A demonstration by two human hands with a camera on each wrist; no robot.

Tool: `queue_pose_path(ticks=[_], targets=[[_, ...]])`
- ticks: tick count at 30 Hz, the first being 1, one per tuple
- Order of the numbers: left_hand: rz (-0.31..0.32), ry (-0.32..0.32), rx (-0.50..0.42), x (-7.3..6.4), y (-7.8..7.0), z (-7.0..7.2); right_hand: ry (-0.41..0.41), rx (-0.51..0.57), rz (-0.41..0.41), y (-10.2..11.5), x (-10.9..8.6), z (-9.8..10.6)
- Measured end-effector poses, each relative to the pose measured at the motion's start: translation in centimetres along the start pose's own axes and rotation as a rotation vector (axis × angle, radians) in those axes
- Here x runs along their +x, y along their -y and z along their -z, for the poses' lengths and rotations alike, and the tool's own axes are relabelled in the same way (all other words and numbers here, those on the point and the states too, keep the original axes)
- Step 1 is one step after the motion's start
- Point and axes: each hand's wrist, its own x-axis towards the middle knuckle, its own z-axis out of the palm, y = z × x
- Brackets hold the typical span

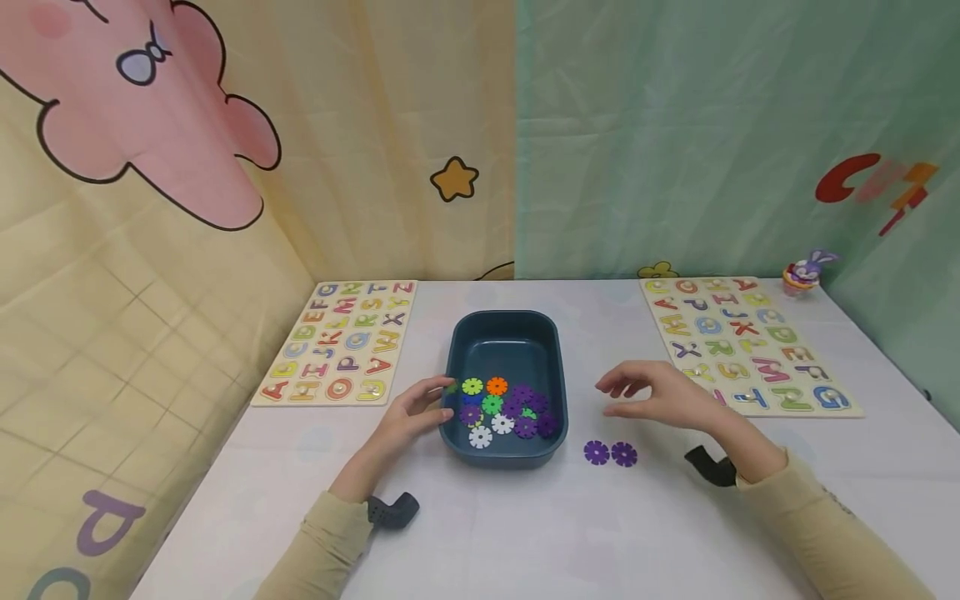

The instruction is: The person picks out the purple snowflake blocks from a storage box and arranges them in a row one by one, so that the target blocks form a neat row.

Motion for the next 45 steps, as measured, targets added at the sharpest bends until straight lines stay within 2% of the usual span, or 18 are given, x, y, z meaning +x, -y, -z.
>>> queue_pose_path(ticks=[5, 11, 17, 24, 29, 36, 41, 45], targets=[[0.001, -0.005, -0.002, 0.0, 0.1, 0.0, 0.106, -0.012, 0.112, 2.2, 3.7, 0.9], [0.005, -0.015, -0.003, 0.1, 0.0, -0.1, 0.341, -0.104, 0.167, 4.7, 7.4, 0.8], [0.004, -0.008, 0.002, 0.1, 0.0, -0.1, 0.546, -0.149, 0.114, 6.0, 10.0, -0.5], [0.012, -0.003, -0.008, 0.1, 0.0, -0.3, 0.707, -0.172, 0.002, 5.6, 11.9, -2.4], [0.016, -0.007, -0.010, 0.2, 0.0, -0.4, 0.747, -0.234, -0.052, 5.1, 12.5, -3.4], [0.011, -0.008, -0.006, 0.2, 0.1, -0.4, 0.727, -0.366, -0.069, 4.8, 12.8, -4.4], [0.013, -0.010, -0.002, 0.1, 0.0, -0.4, 0.692, -0.417, -0.043, 4.5, 13.0, -5.1], [0.011, -0.010, 0.000, 0.0, 0.0, -0.2, 0.668, -0.400, 0.001, 4.2, 13.2, -5.6]])
